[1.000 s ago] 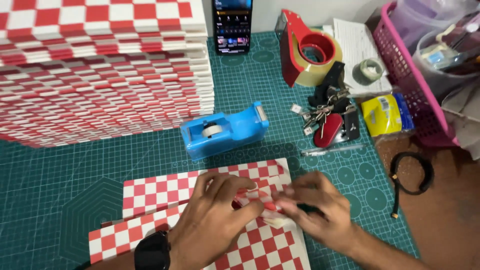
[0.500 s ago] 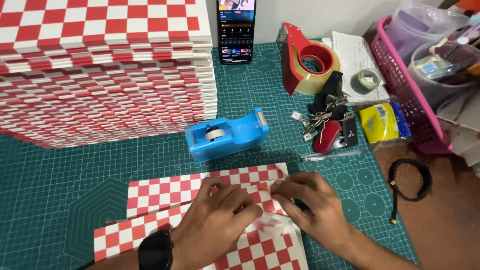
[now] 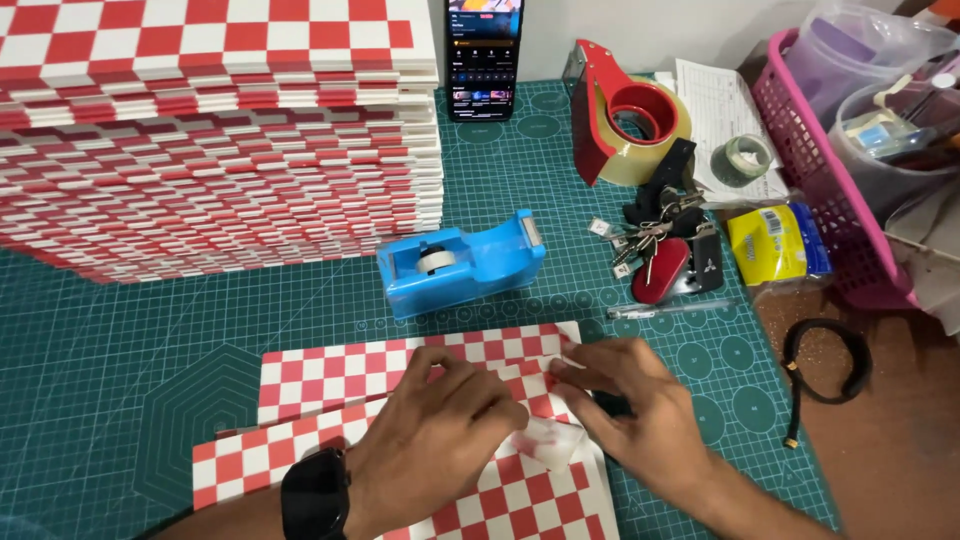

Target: The person is folding checkered paper sheets and stacking them on a workspace.

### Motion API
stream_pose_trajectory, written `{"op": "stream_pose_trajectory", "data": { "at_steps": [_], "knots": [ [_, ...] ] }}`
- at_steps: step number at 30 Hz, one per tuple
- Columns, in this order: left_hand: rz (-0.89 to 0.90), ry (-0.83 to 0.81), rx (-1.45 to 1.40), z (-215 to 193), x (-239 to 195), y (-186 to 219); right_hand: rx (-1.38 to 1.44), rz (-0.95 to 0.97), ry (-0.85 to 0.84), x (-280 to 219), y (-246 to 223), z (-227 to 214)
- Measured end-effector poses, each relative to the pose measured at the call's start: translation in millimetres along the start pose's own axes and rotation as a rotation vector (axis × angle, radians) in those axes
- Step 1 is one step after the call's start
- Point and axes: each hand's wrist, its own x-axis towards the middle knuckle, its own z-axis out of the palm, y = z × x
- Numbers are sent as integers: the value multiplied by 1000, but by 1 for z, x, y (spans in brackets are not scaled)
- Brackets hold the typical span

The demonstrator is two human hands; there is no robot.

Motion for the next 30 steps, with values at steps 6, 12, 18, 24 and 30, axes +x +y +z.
{"op": "stream_pose_trajectory", "data": {
  "at_steps": [6,12,18,24,30],
  "knots": [
    [-58,71,-5,-5,4,2,-8,-166,83,-1,4,0],
    [-55,1,-73,1,-2,1,197,-217,120,-7,10,-3],
    [2,-16,-17,-1,0,0,65,112,-57,1,-3,-3],
    [-67,70,-61,-2,3,3,59,-105,45,-2,2,3],
    [-60,20,-68,0,0,1,186,-246,144,-8,8,-1]
  ]
}}
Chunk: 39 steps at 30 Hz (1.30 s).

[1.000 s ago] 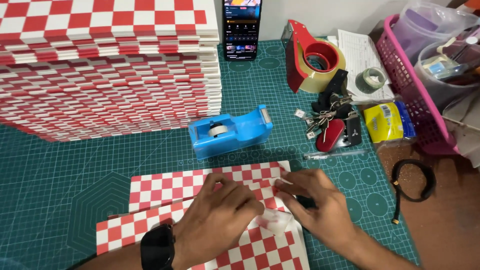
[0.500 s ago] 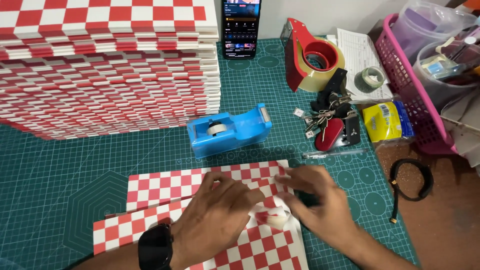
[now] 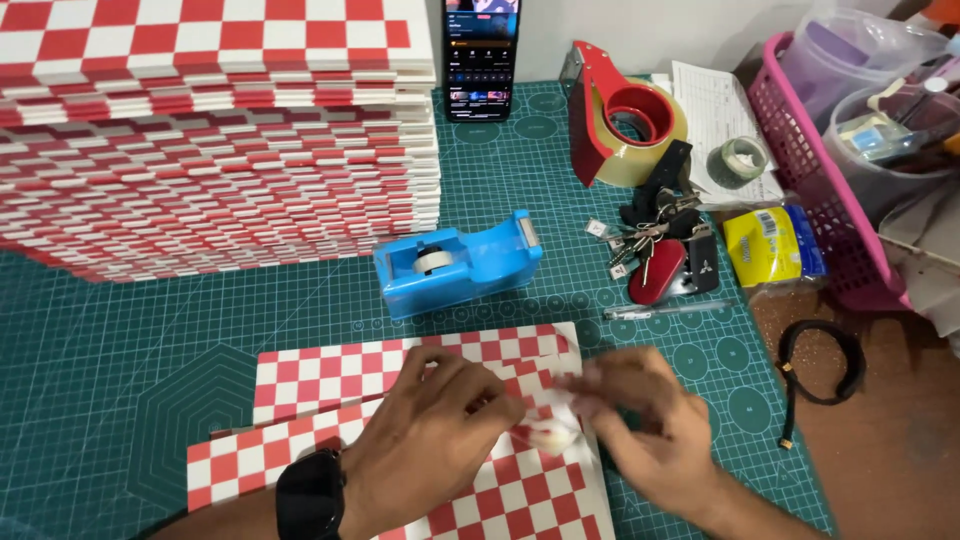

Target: The person is folding checkered paper sheets and stacking them on a workspace.

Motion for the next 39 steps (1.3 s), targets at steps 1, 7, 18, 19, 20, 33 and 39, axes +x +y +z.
{"op": "stream_pose_trajectory", "data": {
  "at_steps": [1,7,18,19,20,33,39],
  "knots": [
    [-5,2,1,1,-1,0,2,-1,-4,3,-2,0],
    [39,-27,44,0,-1,0,-174,338,-188,8,-5,2],
    [-38,-5,-2,-2,-1,1,-143,-89,-7,1,-5,3],
    [-41,-2,-4,-3,0,1,-143,-90,-11,3,-8,3],
    [-17,5,20,-4,1,1,-185,39,-51,4,-12,3],
    [-7,-4,46,-2,-1,0,265,400,24,-2,-5,8],
    [-4,21,84,-3,1,1,238,410,19,0,-8,7]
  ]
}}
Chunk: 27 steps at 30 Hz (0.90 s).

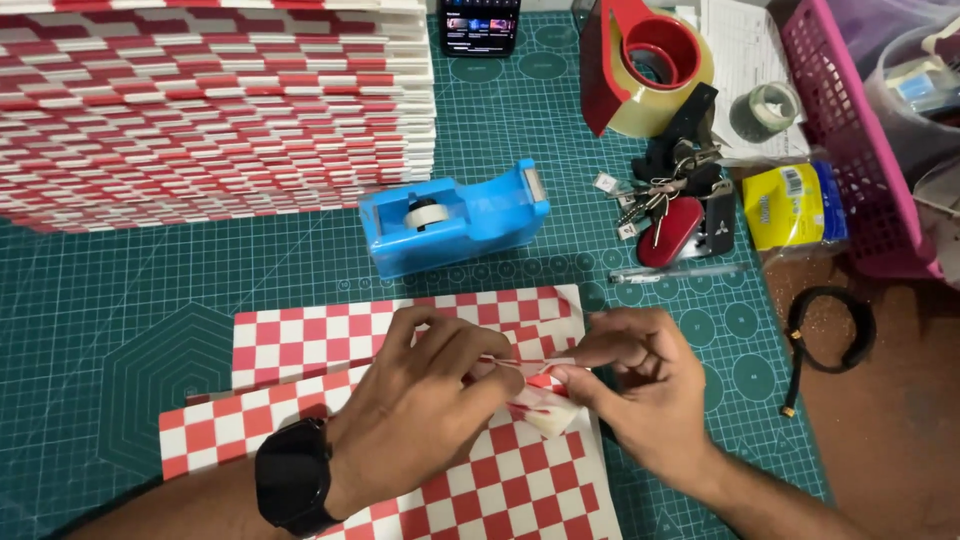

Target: The person is folding checkered paper sheets and stacking them on a workspace.

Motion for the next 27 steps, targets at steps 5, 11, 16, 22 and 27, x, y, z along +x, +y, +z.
{"op": "stream_pose_trajectory", "data": {
  "at_steps": [5,11,16,22,27],
  "knots": [
    [1,1,9,-2,0,0,-7,-9,22,-2,-2,1],
    [-10,18,-18,-2,2,1,-2,-30,13,-2,0,0],
    [19,53,-54,-1,1,-1,61,-295,-119,2,3,0],
    [103,44,32,-3,2,-1,-502,-87,-149,10,-1,-6],
    [63,-43,35,0,-2,-1,-465,-172,-139,8,-2,-2]
  ]
}}
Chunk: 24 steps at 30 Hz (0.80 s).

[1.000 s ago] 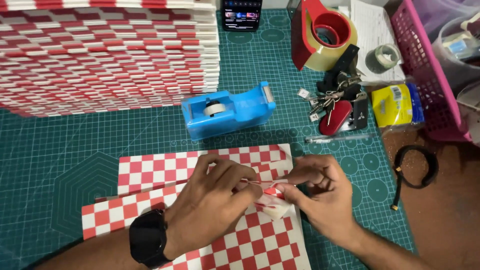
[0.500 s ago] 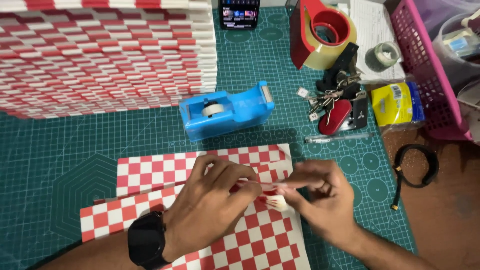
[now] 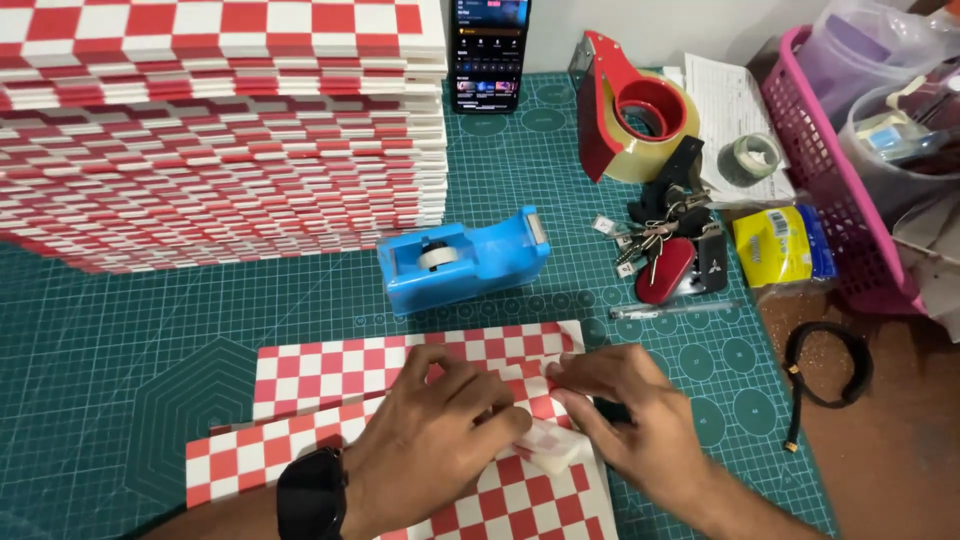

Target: The person is folding checkered paper sheets and stacking them on a workspace.

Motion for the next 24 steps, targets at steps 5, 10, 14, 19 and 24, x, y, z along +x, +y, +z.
{"op": "stream_pose_trajectory", "data": {
  "at_steps": [5,10,14,19,24],
  "knots": [
    [-65,30,-120,-1,2,1,102,-109,95,-4,1,1],
    [-78,-16,-132,2,-1,-1,181,-257,195,-13,4,4],
    [-44,-29,-101,4,-3,-1,120,-107,108,-6,8,0],
    [-9,-6,-28,1,0,1,-43,-9,38,-4,6,0],
    [-56,3,-108,1,0,1,-84,-127,123,-3,6,2]
  ]
}}
